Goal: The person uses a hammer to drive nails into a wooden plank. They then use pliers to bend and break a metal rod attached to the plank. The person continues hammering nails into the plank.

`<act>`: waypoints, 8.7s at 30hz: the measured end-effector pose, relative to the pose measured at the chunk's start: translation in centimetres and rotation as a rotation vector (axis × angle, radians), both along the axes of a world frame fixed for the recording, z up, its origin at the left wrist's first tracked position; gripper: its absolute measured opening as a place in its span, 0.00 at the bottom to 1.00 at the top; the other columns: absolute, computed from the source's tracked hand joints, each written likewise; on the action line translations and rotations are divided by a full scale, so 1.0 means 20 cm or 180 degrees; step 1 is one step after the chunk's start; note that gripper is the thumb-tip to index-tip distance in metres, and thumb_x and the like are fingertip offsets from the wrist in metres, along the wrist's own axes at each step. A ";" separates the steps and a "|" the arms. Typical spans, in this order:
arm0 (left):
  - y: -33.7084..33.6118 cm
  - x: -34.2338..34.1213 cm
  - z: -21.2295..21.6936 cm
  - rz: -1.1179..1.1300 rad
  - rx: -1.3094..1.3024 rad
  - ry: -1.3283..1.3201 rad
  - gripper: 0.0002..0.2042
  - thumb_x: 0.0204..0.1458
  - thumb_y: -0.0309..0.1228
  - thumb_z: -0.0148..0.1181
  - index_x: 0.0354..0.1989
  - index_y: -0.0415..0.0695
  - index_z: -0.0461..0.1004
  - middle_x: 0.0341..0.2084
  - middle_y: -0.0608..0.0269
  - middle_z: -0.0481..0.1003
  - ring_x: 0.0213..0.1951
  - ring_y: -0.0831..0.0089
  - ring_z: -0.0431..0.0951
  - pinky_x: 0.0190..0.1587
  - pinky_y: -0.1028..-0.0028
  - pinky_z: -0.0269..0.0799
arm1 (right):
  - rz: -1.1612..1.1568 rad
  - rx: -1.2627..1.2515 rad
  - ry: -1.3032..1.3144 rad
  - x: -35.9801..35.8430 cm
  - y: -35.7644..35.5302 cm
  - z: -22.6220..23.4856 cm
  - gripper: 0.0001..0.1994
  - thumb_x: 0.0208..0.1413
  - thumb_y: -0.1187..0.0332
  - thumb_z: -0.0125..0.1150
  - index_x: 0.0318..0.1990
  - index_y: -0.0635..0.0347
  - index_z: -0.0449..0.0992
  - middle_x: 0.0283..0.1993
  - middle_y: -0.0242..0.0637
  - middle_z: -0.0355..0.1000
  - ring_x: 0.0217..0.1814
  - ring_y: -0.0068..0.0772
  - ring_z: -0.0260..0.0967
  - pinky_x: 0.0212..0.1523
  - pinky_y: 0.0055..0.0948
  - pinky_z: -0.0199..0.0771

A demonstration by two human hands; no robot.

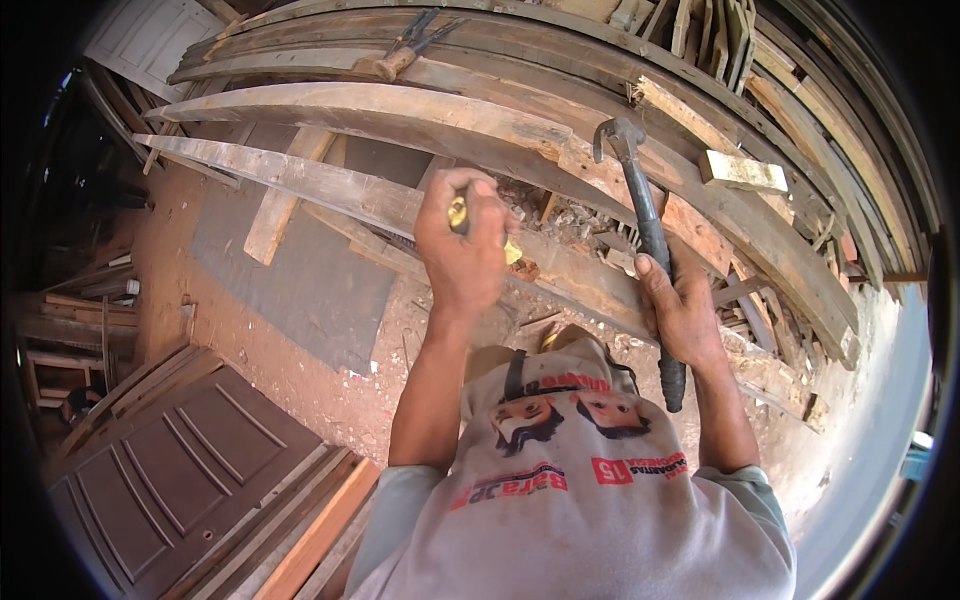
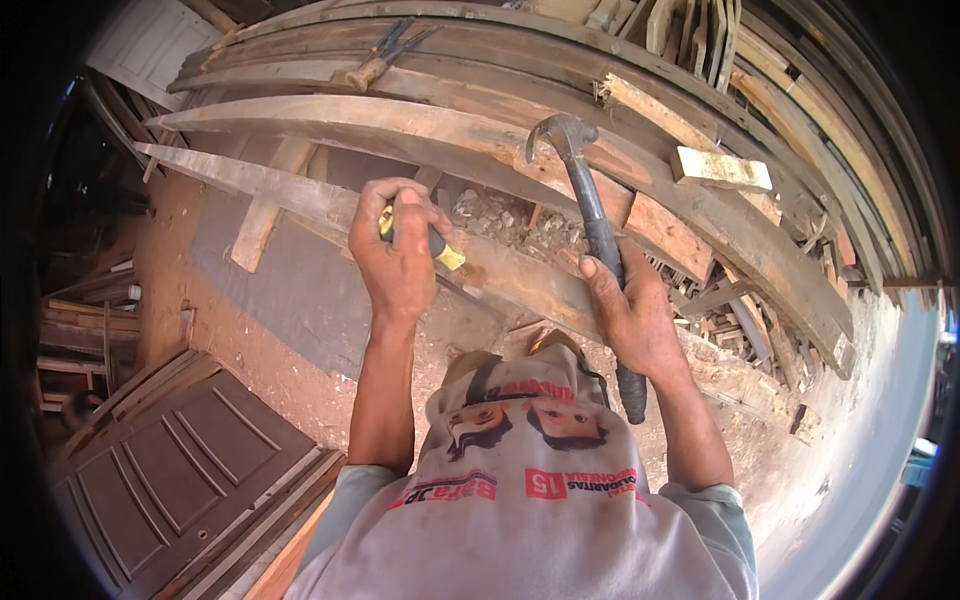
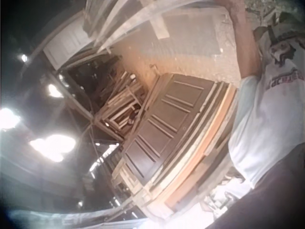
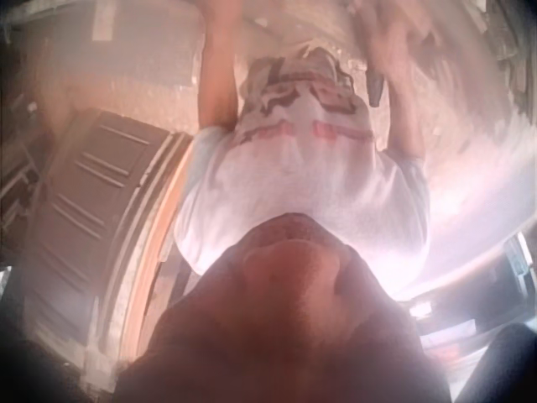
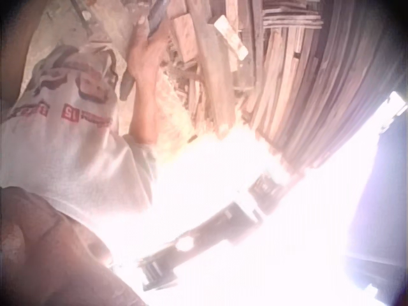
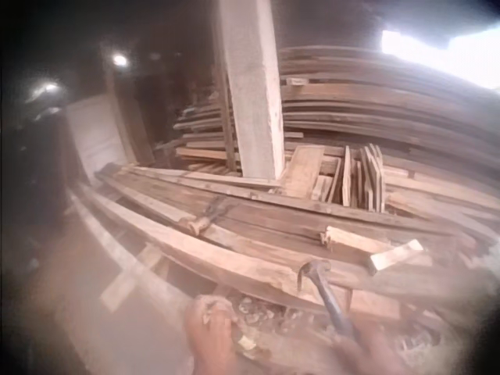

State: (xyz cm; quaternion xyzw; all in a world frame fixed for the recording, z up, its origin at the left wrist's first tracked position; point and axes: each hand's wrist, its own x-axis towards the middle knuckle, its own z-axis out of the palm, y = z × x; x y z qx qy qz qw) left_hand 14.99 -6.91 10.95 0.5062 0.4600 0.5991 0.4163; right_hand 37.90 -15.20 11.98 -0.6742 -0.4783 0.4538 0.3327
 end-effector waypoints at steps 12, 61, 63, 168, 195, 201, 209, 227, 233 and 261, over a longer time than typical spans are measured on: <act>0.06 0.00 0.01 -0.0106 -0.0129 -0.0161 0.07 0.66 0.30 0.50 0.39 0.39 0.71 0.27 0.64 0.68 0.27 0.73 0.71 0.33 0.69 0.72 | 0.0019 0.0022 -0.0188 0.00 0.02 -0.02 0.20 0.68 0.53 0.61 0.45 0.65 0.71 0.29 0.33 0.63 0.30 0.25 0.60 0.32 0.32 0.66; -0.02 -0.08 -0.09 -0.1263 0.1191 -0.0494 0.23 0.67 0.49 0.56 0.31 0.40 0.65 0.23 0.55 0.68 0.19 0.69 0.71 0.20 0.73 0.72 | 0.0093 0.0280 -0.0263 0.05 0.02 -0.04 0.31 0.63 0.49 0.67 0.56 0.71 0.69 0.24 0.41 0.64 0.27 0.34 0.63 0.31 0.39 0.68; -0.02 -0.11 -0.10 -0.1322 0.1117 -0.0909 0.21 0.68 0.48 0.51 0.32 0.41 0.64 0.23 0.56 0.66 0.18 0.69 0.69 0.20 0.73 0.71 | 0.0101 0.0281 -0.0266 0.04 0.02 -0.03 0.31 0.63 0.49 0.66 0.57 0.71 0.69 0.24 0.41 0.65 0.26 0.35 0.64 0.30 0.39 0.68; 0.08 -0.05 -0.29 -0.1281 -0.0022 -0.0692 0.10 0.56 0.25 0.68 0.42 0.43 0.72 0.33 0.69 0.74 0.35 0.80 0.72 0.39 0.75 0.72 | 0.1218 0.1461 -0.1372 -0.09 -0.04 0.58 0.20 0.68 0.62 0.60 0.59 0.65 0.66 0.31 0.48 0.74 0.30 0.49 0.77 0.31 0.46 0.74; 0.09 -0.05 -0.26 -0.1304 0.0295 -0.0035 0.09 0.56 0.27 0.69 0.37 0.43 0.72 0.28 0.71 0.72 0.32 0.81 0.70 0.37 0.75 0.70 | 0.0641 0.2273 -0.2213 -0.14 0.05 0.76 0.19 0.71 0.56 0.55 0.57 0.62 0.68 0.25 0.43 0.71 0.26 0.37 0.74 0.27 0.36 0.74; 0.09 -0.04 -0.25 -0.1562 -0.0165 -0.0337 0.09 0.56 0.26 0.69 0.36 0.42 0.71 0.27 0.71 0.72 0.30 0.82 0.70 0.34 0.75 0.70 | 0.1872 0.0651 -0.3029 -0.11 -0.02 0.64 0.13 0.73 0.61 0.52 0.46 0.62 0.62 0.21 0.45 0.72 0.23 0.43 0.78 0.24 0.44 0.78; 0.08 -0.10 -0.15 -0.1867 -0.0181 -0.0054 0.06 0.56 0.26 0.68 0.36 0.44 0.75 0.29 0.73 0.73 0.32 0.83 0.71 0.35 0.76 0.70 | 0.0200 0.2085 -0.1771 -0.19 -0.04 0.77 0.17 0.73 0.55 0.53 0.52 0.62 0.70 0.22 0.25 0.62 0.19 0.17 0.59 0.19 0.22 0.61; 0.09 -0.08 -0.21 -0.2214 0.0024 -0.0117 0.11 0.54 0.27 0.71 0.34 0.43 0.71 0.26 0.73 0.71 0.30 0.82 0.67 0.33 0.76 0.68 | -0.0131 0.2895 -0.1211 -0.25 -0.07 0.74 0.12 0.72 0.62 0.55 0.47 0.64 0.67 0.22 0.29 0.67 0.19 0.21 0.67 0.17 0.26 0.67; 0.12 -0.10 -0.18 -0.2062 0.0171 0.0105 0.12 0.53 0.29 0.72 0.36 0.42 0.71 0.27 0.69 0.72 0.31 0.79 0.68 0.36 0.72 0.71 | 0.0786 0.0927 -0.2705 -0.31 -0.11 0.79 0.14 0.70 0.62 0.58 0.49 0.65 0.67 0.25 0.37 0.70 0.26 0.33 0.74 0.27 0.39 0.72; 0.07 -0.16 -0.20 -0.1991 0.0560 -0.1467 0.07 0.58 0.27 0.61 0.35 0.43 0.68 0.25 0.63 0.71 0.28 0.77 0.72 0.31 0.73 0.71 | -0.1093 0.0678 0.0121 -0.01 -0.23 -0.10 0.18 0.69 0.54 0.61 0.41 0.60 0.67 0.20 0.23 0.61 0.16 0.13 0.56 0.15 0.21 0.57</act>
